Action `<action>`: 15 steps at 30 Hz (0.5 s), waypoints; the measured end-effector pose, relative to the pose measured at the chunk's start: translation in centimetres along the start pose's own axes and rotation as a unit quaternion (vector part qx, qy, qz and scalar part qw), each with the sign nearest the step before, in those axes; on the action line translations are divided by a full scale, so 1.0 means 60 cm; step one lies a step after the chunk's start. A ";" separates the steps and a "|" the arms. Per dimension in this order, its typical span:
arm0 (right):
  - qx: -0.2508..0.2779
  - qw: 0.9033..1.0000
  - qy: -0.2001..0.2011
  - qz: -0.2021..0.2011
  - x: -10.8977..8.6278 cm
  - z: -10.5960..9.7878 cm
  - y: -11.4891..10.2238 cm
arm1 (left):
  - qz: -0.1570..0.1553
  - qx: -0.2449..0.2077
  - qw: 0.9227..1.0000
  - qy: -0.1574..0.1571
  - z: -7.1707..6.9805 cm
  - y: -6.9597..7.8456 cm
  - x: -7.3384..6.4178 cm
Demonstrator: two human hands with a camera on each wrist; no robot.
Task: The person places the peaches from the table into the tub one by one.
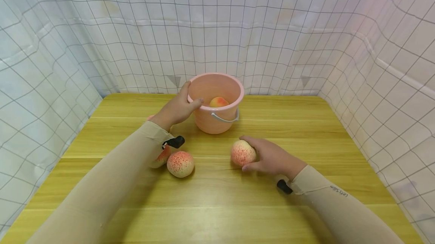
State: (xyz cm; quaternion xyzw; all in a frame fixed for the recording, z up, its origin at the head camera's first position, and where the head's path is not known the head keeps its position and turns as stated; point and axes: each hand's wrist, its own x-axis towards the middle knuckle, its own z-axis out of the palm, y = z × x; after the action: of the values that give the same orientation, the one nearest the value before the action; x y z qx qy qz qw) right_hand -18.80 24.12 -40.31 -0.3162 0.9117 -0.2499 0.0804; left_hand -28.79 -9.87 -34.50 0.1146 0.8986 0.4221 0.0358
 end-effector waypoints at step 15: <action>0.000 1.000 0.023 -0.010 0.011 -0.031 -0.013 | 0.001 -0.003 1.000 -0.001 -0.002 0.004 -0.003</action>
State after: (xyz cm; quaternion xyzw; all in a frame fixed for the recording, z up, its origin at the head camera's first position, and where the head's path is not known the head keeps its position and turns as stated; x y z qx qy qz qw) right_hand -19.47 23.90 -38.32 -0.3195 0.9100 -0.2579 0.0573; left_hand -28.61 -9.83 -34.25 0.1154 0.8974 0.4244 0.0365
